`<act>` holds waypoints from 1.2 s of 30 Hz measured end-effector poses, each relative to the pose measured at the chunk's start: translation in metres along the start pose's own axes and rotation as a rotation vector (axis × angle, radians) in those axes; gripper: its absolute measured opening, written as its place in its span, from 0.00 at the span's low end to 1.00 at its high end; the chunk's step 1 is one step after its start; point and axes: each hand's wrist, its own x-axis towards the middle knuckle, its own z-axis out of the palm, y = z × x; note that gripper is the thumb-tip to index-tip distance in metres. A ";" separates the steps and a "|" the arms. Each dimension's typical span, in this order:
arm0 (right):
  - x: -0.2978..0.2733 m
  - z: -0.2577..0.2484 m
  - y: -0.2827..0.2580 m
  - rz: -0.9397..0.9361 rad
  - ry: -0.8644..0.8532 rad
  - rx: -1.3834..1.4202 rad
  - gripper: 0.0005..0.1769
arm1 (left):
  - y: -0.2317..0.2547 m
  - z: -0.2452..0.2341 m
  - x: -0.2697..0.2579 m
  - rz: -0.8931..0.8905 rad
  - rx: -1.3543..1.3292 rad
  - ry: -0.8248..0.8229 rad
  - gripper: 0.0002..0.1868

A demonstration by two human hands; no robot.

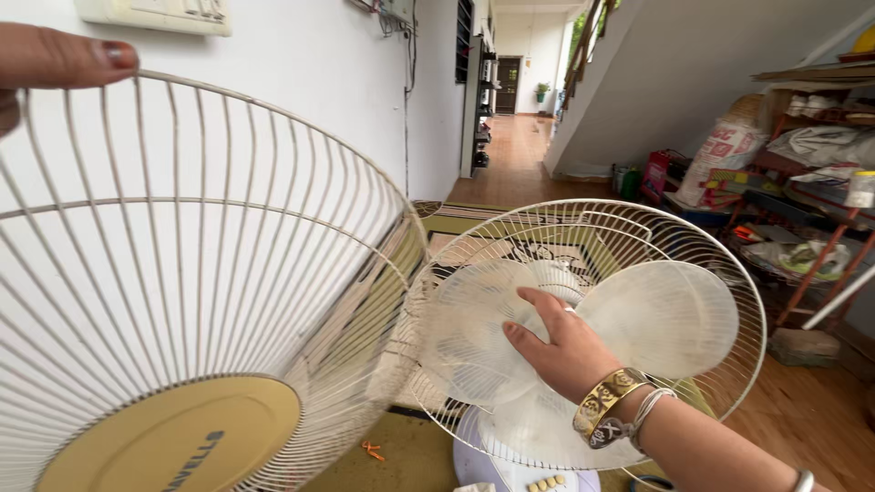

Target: The person wipes the blades and front grill of a standing fan using a cloth, then reattaches the front grill and secures it with orange zip ties. The person handles the fan blades, grill, and zip ties during the process.

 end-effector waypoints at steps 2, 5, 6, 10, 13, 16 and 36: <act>0.008 0.006 0.008 0.223 -0.118 0.043 0.39 | 0.011 -0.013 -0.015 0.046 0.015 0.027 0.39; 0.013 0.009 0.017 -0.115 -0.054 0.555 0.36 | 0.036 -0.012 -0.043 0.136 -0.055 0.043 0.39; 0.014 0.012 0.017 -0.149 -0.002 0.624 0.34 | 0.048 -0.005 -0.050 0.146 -0.090 0.037 0.39; 0.009 0.011 0.023 -0.185 0.299 0.820 0.28 | 0.083 0.024 -0.066 0.112 -0.075 -0.058 0.40; -0.006 -0.011 0.039 -0.128 0.534 0.765 0.25 | 0.097 0.054 -0.063 0.189 -0.396 -0.149 0.39; -0.018 -0.042 0.055 -0.073 0.674 0.608 0.23 | 0.121 0.099 -0.055 0.208 -0.538 -0.236 0.36; 0.002 -0.135 0.094 0.169 0.624 0.157 0.28 | 0.218 0.253 -0.038 -0.063 -1.052 -0.528 0.45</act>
